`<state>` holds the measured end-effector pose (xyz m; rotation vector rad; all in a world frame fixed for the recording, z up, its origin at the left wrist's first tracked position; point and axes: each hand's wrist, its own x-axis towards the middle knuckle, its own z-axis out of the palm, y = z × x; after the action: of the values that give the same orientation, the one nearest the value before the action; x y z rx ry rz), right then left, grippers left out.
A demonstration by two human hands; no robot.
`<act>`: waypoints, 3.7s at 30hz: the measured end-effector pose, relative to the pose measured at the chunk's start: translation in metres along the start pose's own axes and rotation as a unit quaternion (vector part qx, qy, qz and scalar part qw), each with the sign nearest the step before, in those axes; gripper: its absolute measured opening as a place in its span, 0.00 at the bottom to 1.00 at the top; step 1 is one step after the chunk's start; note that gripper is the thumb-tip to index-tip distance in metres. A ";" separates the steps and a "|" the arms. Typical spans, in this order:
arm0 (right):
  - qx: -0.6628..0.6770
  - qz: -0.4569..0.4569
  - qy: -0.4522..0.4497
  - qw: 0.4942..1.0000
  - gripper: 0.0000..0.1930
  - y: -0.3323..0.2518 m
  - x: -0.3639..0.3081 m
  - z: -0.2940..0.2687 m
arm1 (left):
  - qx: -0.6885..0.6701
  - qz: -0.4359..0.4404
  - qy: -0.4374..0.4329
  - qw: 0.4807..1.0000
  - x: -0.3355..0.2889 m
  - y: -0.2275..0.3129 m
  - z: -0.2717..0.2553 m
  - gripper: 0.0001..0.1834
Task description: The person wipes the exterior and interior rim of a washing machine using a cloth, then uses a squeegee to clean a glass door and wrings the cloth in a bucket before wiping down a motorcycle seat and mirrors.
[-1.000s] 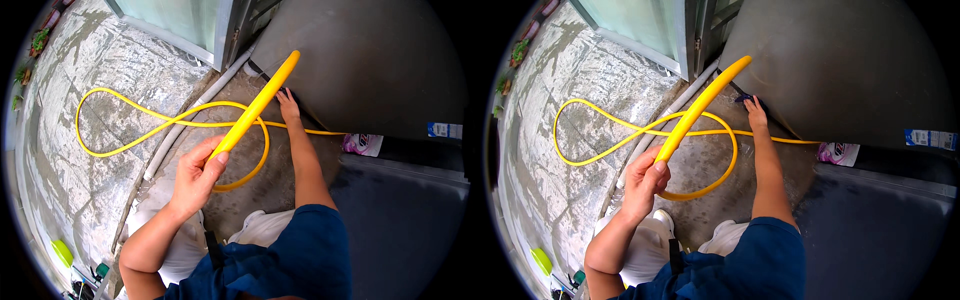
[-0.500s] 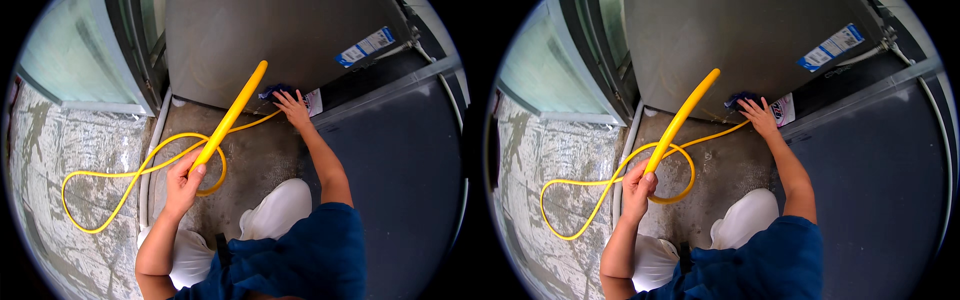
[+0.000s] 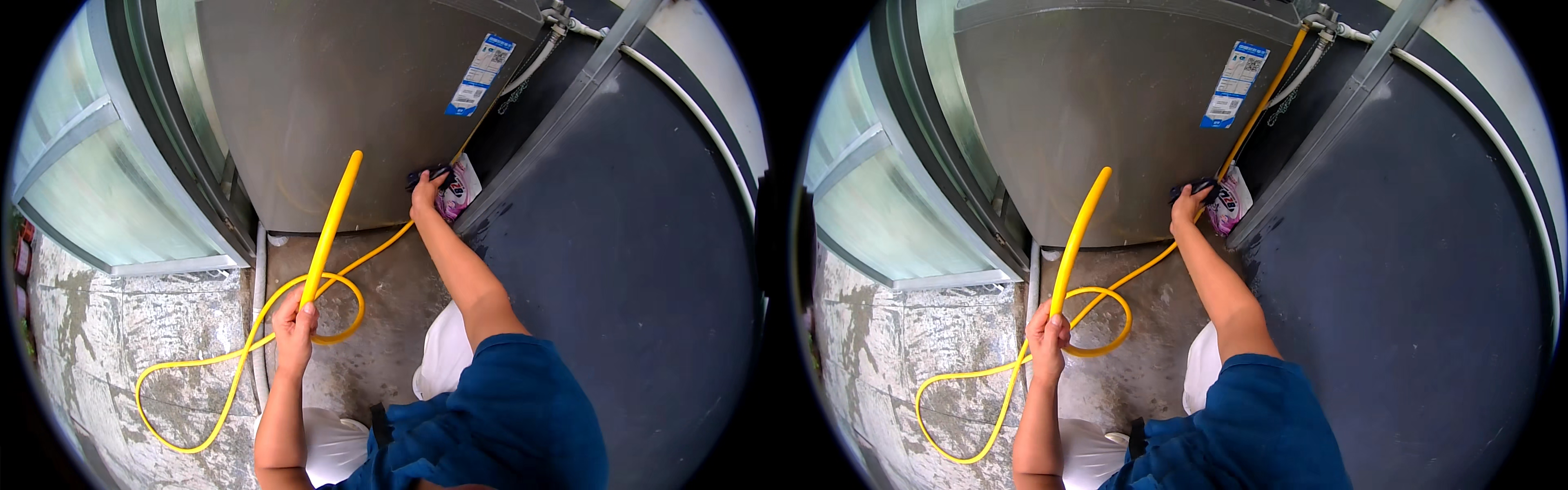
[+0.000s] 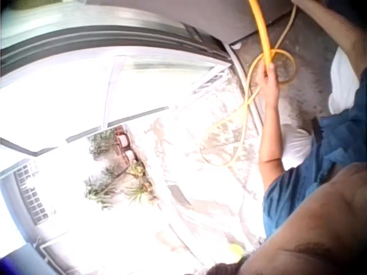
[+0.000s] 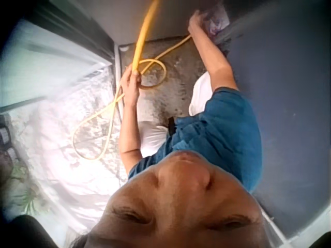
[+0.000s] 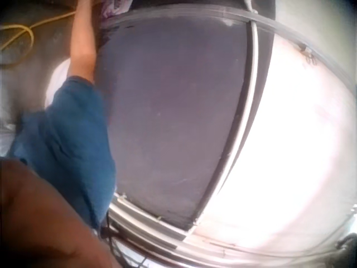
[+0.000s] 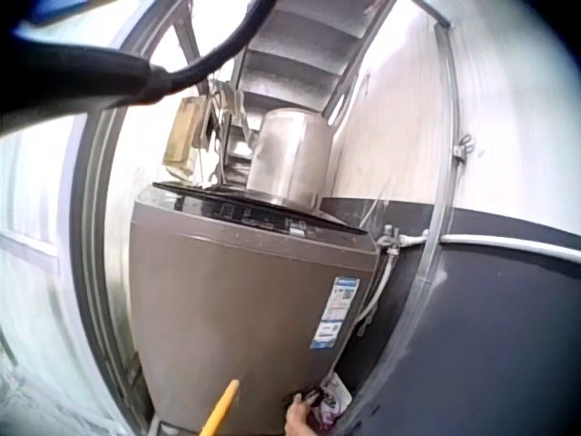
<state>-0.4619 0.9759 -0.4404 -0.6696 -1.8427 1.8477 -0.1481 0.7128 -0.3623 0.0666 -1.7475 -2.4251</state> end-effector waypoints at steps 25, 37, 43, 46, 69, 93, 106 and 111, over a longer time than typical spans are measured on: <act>-0.312 -0.763 -0.044 0.564 0.25 -0.270 -0.131 0.124 | -0.102 0.123 0.134 0.978 0.028 0.049 -0.023 0.22; -0.560 -0.742 -0.344 0.134 0.17 -0.102 -0.129 0.117 | -0.114 0.096 0.165 0.975 0.014 0.047 -0.040 0.19; -0.390 -0.821 -0.208 0.362 0.23 -0.222 -0.141 0.126 | -0.130 0.096 0.170 0.972 0.017 0.046 -0.048 0.18; -0.341 -0.834 -0.078 0.426 0.28 -0.296 -0.142 0.136 | -0.140 0.086 0.160 0.973 0.023 0.043 -0.047 0.18; -0.209 -0.859 -0.085 0.460 0.24 -0.370 -0.182 0.189 | -0.128 0.099 0.154 0.975 0.032 0.043 -0.063 0.20; -0.571 -0.737 -0.311 0.185 0.22 -0.113 -0.016 -0.007 | -0.046 0.000 0.104 0.994 0.003 0.044 -0.050 0.19; -0.389 -0.804 -0.006 0.450 0.32 -0.194 0.001 -0.003 | 0.038 -0.140 -0.025 0.989 0.031 0.002 -0.018 0.17; -0.383 -0.847 -0.097 0.355 0.23 -0.173 -0.019 0.031 | 0.031 -0.108 -0.004 0.994 0.039 0.005 -0.010 0.16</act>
<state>-0.4708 0.9417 -0.2676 1.1161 -1.7500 -0.4425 -0.1847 0.6959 -0.3583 0.2668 -1.9101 -2.5184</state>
